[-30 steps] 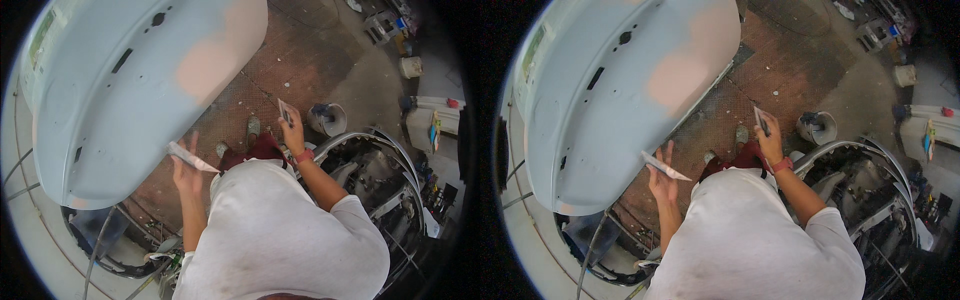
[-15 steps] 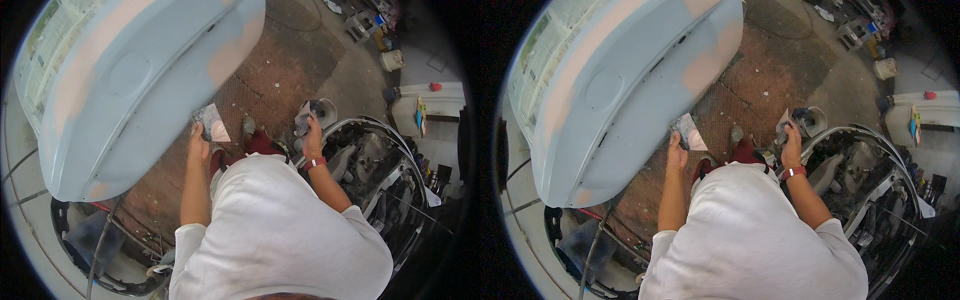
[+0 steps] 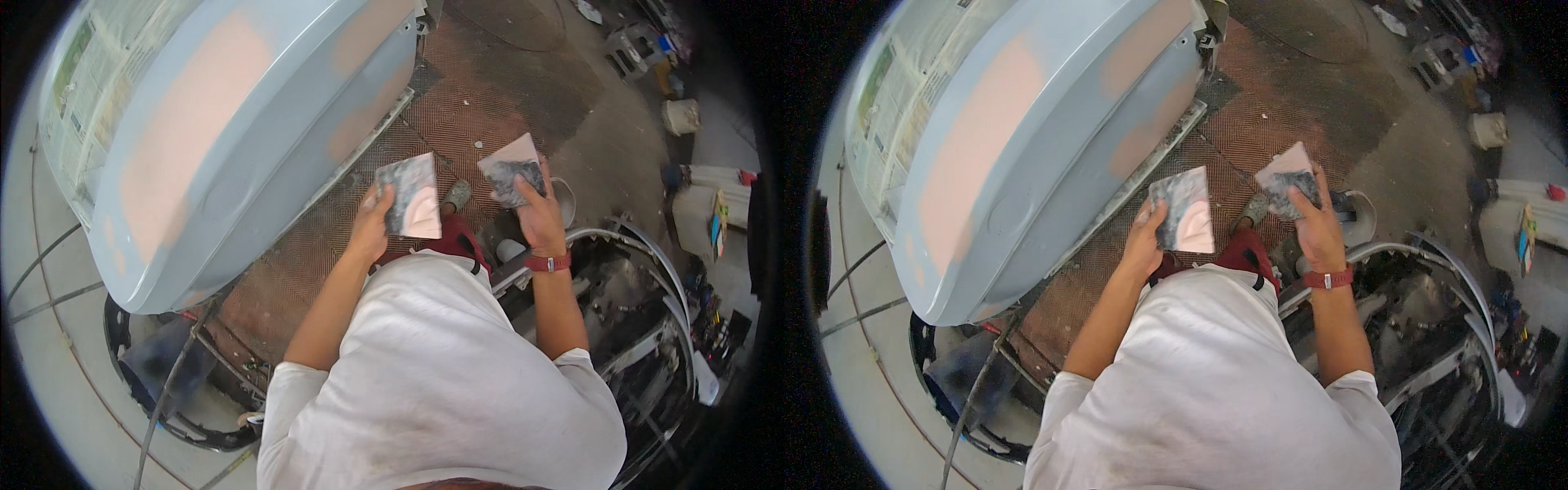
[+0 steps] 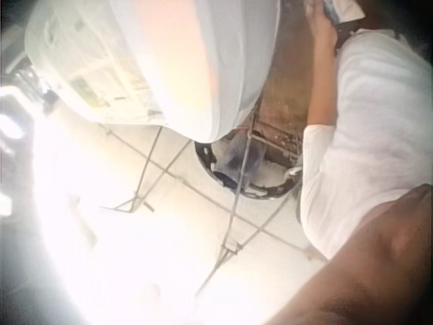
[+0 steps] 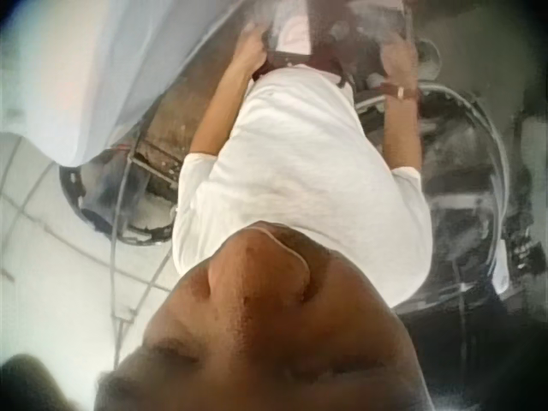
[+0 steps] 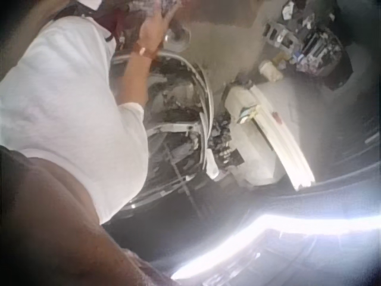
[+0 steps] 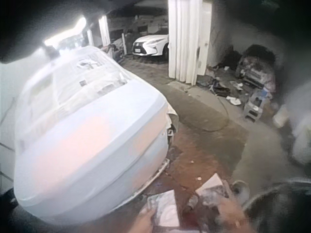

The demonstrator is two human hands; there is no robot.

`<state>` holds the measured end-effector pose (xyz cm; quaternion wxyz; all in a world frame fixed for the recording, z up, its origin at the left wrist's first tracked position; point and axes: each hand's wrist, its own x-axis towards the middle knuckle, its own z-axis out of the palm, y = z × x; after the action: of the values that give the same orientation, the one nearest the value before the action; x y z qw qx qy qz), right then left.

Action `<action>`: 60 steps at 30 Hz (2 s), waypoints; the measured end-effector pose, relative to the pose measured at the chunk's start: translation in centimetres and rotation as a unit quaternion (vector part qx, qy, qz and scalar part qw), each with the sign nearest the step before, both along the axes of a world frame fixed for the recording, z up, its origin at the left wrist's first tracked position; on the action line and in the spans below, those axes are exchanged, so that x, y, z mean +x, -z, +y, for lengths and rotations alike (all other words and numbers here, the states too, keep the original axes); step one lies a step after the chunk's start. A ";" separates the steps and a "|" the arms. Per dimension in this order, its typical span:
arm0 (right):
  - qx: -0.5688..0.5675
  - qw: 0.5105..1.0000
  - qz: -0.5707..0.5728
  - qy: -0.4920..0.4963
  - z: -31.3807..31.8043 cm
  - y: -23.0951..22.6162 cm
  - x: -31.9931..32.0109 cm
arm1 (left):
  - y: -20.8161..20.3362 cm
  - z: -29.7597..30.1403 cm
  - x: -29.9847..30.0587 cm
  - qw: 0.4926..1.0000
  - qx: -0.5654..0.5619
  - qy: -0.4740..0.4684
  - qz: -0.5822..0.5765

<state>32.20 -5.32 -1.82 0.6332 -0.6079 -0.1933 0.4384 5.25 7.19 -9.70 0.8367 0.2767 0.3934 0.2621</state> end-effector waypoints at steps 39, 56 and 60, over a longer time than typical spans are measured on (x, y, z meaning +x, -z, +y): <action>0.142 0.606 -0.714 -0.320 20.6 -11.6 16.5 | -15.7 13.3 24.8 0.840 0.332 -0.329 0.275; 0.141 0.867 -0.378 -0.294 21.7 3.8 2.6 | -13.9 9.8 -8.5 0.835 0.240 -0.489 0.083; 0.162 0.709 -0.630 -0.273 23.4 1.7 -2.2 | -11.9 11.9 -10.6 0.843 0.247 -0.475 0.058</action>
<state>30.03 18.11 -3.54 0.3058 -0.5514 -0.7731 0.0692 -5.36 19.07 2.19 0.4897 0.2680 0.4468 0.6991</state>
